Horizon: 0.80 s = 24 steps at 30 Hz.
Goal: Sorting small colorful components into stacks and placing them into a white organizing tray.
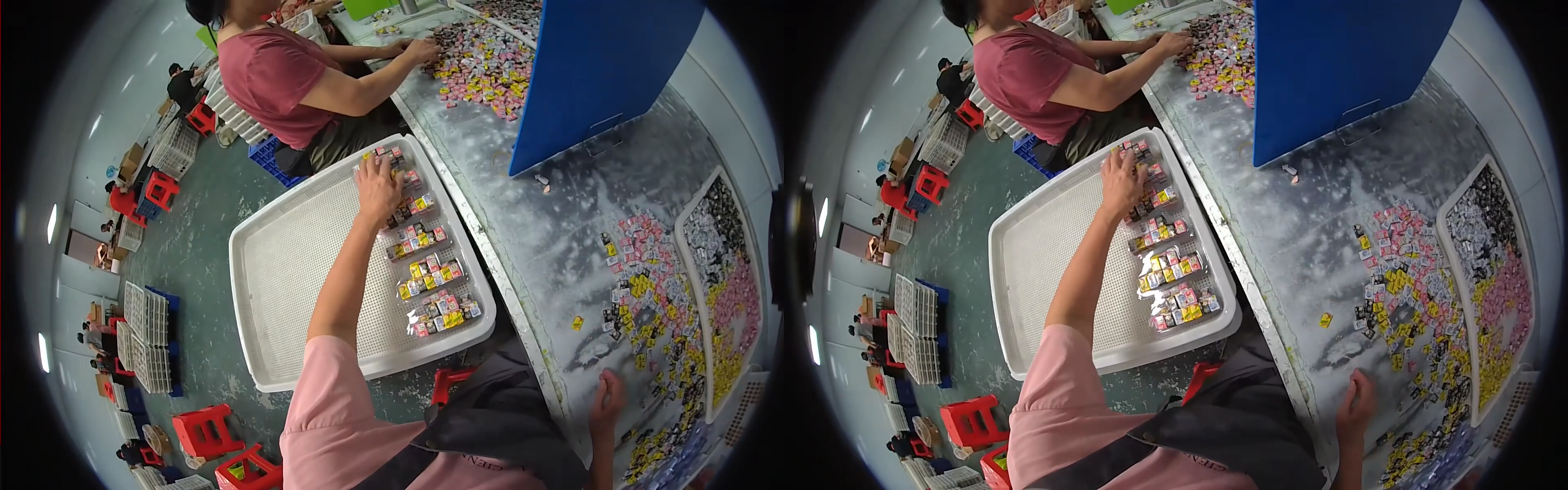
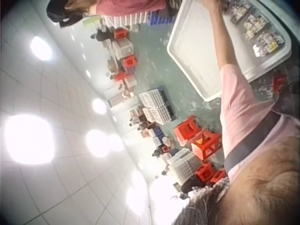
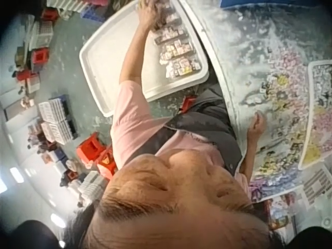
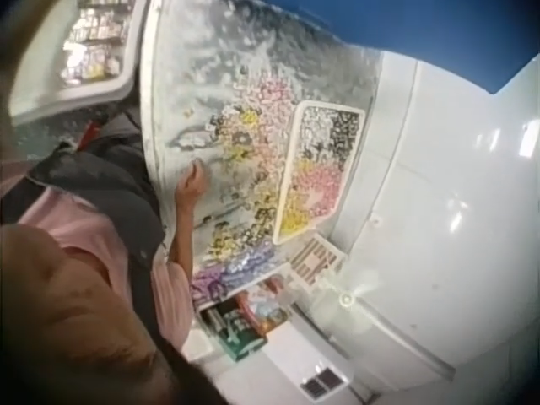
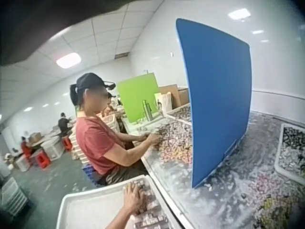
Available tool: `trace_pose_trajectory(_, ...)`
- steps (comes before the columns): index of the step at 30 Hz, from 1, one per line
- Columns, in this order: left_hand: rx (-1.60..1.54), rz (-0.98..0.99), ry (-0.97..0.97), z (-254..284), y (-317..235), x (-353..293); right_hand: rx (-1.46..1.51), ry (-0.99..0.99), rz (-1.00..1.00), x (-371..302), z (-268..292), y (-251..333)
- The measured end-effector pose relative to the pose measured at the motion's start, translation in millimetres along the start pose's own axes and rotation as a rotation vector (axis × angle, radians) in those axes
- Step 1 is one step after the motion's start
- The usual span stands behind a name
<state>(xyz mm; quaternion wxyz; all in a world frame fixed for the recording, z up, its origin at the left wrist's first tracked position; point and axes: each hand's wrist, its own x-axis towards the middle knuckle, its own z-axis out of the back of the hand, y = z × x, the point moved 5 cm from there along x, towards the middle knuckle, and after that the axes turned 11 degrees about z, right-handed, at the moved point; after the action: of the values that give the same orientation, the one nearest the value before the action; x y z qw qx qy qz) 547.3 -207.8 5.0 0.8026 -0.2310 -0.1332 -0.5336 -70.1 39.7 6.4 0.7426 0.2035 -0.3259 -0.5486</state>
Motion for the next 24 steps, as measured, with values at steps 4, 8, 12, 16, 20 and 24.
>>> trace_pose_trajectory(4, 0.094, 0.161, 0.185, -21, 20, 12, -0.063, -0.011, 0.086, 2, -1, 10)
trace_pose_trajectory(8, 0.142, 0.183, 0.198, -32, 11, 12, -0.119, -0.082, 0.078, -6, -7, 2)
trace_pose_trajectory(12, 0.133, 0.133, 0.185, -30, 22, 13, -0.191, -0.036, 0.142, -12, -18, 0)
trace_pose_trajectory(16, 0.162, 0.103, 0.191, -18, 23, 9, -0.244, 0.020, 0.185, -20, -27, 2)
trace_pose_trajectory(20, -0.099, -0.144, 0.036, 17, -40, -42, -0.215, 0.082, 0.152, -25, -28, -6)
trace_pose_trajectory(24, -0.143, -0.492, 0.651, 77, -196, -170, -0.256, 0.092, 0.158, -31, -26, -15)
